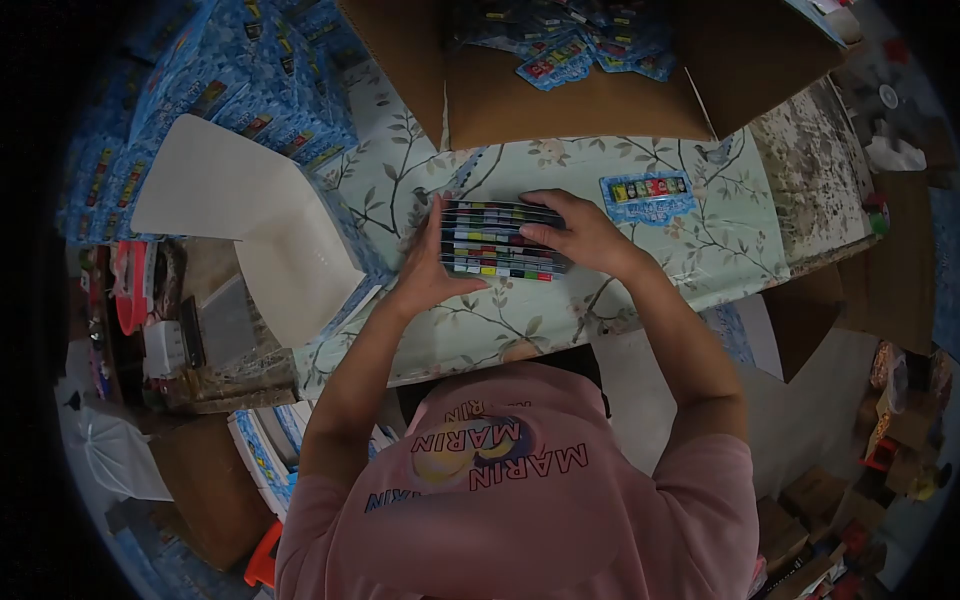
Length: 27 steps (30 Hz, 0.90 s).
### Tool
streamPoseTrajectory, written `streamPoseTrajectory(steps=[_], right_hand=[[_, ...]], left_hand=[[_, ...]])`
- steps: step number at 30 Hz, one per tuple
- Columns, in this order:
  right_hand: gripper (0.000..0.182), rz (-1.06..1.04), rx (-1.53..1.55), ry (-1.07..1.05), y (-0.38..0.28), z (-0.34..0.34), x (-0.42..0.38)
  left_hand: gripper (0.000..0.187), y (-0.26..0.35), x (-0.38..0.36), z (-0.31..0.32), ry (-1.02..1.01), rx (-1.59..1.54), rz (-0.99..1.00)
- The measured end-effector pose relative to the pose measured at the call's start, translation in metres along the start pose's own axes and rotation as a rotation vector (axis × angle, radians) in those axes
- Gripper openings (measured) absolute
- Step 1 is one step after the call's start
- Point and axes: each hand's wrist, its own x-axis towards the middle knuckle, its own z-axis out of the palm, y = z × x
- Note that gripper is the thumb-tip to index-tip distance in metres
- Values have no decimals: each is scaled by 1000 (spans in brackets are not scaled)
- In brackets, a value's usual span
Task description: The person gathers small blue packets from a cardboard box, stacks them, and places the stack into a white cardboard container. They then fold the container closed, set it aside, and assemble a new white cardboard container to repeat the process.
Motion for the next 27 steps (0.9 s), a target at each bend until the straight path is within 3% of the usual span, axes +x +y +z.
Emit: streamPoseTrajectory(steps=[4,7,9,12,19,21,22,24,25,27], right_hand=[[48,-33,111,23,11,2,5],[61,30,162,22,6,0,3],[78,-100,-176,16,-5,-2,-5],[92,-43,-155,-69,-6,-5,-6],[87,41,40,-89,-1,-11,4],[83,44,52,-63,1,-10,5],[83,36,48,-59,2,-10,6],[80,64,109,-36,5,-7,6],[80,56,104,-33,6,-7,6],[77,41,68,-34,7,-6,6]], left_hand=[[136,-1,-2,0,4,6,11],[136,-3,-2,0,9,-5,59],[137,-2,-1,1,13,-18,45],[136,0,1,0,4,-29,36],[129,3,-1,-2,38,-61,56],[108,0,-5,0,157,6,234],[108,2,-8,0,162,11,241],[78,9,-16,1,129,126,221],[78,12,-17,2,135,130,228],[61,15,-19,3,198,183,253]])
